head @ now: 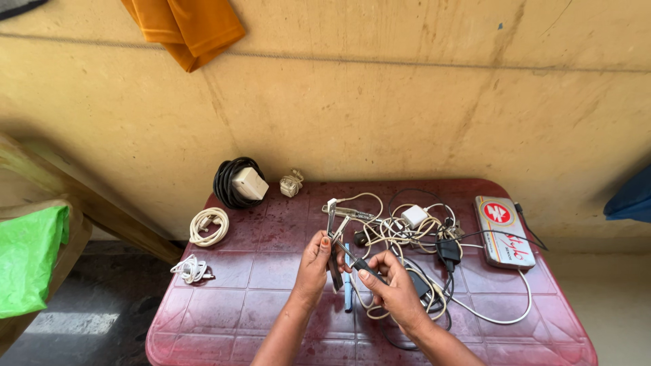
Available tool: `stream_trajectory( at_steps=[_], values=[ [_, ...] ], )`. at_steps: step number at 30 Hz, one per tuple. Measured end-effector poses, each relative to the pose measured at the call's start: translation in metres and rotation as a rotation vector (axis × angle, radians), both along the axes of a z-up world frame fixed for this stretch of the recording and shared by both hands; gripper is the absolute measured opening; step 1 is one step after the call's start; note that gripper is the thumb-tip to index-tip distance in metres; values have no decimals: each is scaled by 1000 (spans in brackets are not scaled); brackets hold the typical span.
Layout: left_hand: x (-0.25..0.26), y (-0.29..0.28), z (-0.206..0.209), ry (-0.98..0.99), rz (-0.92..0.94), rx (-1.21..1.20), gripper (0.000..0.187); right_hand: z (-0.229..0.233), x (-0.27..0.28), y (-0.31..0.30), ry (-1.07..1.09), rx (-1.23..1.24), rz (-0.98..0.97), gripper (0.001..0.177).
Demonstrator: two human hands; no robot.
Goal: The person coils a white cable and places it on a red table. They then pick up a metal door latch and repeatedly scrape it with a screwdriver, moving the latch between hands and setting it down. The workspace contains various cables, adapters, and a small metal box.
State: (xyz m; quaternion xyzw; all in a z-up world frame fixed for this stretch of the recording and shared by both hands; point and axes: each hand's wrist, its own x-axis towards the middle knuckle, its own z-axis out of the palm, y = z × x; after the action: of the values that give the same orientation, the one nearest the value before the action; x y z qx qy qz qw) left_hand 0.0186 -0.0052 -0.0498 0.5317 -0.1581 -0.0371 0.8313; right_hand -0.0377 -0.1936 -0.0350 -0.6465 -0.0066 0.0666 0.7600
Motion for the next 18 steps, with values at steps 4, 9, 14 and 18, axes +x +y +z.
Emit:
stream_trajectory(
  at_steps=[4, 9, 14, 18],
  values=[
    [6, -1, -9, -92, 84, 77, 34, -5, 3, -4, 67, 60, 4, 33],
    [13, 5, -7, -24, 201, 147, 31, 0, -4, -9, -271, -367, -58, 27],
    [8, -3, 8, 111, 270, -62, 30, -5, -7, 5, -223, -202, -33, 28],
    [3, 2, 28, 289, 295, -343, 31, -19, -11, 14, 105, 147, 82, 27]
  ],
)
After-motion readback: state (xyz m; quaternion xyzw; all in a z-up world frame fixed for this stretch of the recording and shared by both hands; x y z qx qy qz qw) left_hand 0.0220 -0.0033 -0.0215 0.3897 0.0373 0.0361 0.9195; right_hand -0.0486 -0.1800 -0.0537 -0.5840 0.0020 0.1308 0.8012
